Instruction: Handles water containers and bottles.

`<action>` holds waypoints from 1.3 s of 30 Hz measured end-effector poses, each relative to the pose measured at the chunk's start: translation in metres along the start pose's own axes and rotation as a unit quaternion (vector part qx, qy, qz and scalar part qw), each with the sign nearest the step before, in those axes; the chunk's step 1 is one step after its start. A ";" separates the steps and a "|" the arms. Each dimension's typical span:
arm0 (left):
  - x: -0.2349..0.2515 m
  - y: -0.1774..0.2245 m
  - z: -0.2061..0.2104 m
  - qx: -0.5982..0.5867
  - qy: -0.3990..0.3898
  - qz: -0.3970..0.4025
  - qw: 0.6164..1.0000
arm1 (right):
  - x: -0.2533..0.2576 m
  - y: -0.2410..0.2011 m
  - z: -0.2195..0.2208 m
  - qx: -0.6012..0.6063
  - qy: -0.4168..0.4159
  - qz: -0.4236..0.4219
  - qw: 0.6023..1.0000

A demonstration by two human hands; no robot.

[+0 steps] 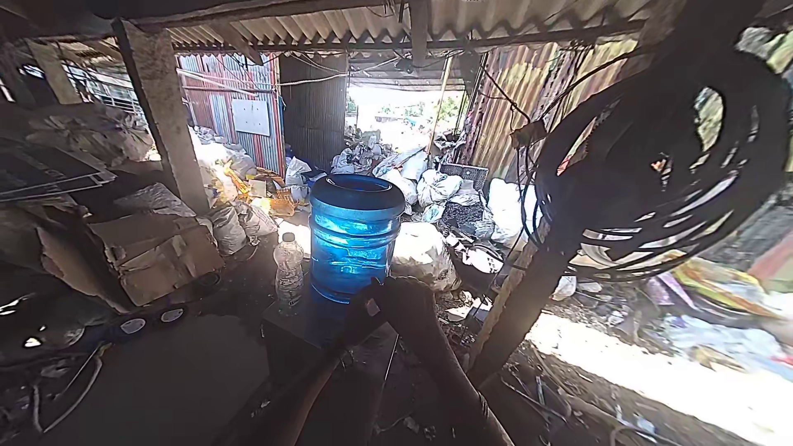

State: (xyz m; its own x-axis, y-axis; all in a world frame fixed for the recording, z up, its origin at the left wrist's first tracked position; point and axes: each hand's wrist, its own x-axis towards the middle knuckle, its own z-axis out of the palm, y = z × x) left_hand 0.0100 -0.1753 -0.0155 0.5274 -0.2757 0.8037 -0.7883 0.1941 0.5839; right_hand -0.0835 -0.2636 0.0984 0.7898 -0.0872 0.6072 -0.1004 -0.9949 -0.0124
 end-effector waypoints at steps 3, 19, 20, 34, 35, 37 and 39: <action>-0.004 -0.016 0.003 -0.004 0.017 0.034 0.999 | 0.000 0.000 0.002 0.004 0.009 0.000 1.000; 0.007 0.027 -0.010 0.018 -0.006 -0.038 0.999 | 0.004 -0.006 0.008 0.003 0.043 -0.023 0.999; 0.007 0.028 -0.011 0.027 -0.009 -0.039 0.999 | 0.005 -0.006 0.008 0.002 0.041 -0.024 0.999; 0.012 0.034 -0.010 0.025 -0.033 -0.081 0.996 | 0.006 -0.001 0.010 0.002 0.055 -0.012 0.998; 0.012 0.033 -0.009 0.020 -0.033 -0.080 0.996 | 0.006 -0.001 0.009 0.002 0.054 -0.011 0.998; 0.012 0.033 -0.009 0.018 -0.034 -0.069 0.997 | 0.005 0.000 0.009 0.004 0.055 -0.012 0.998; 0.012 0.030 -0.009 0.020 -0.037 -0.060 0.997 | 0.005 -0.001 0.007 0.002 0.043 -0.004 0.999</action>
State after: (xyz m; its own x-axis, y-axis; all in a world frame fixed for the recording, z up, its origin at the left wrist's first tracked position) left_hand -0.0048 -0.1640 0.0127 0.5953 -0.3647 0.7160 -0.7332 0.1178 0.6697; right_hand -0.0751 -0.2639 0.0958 0.7359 -0.0747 0.6729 -0.0914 -0.9958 -0.0106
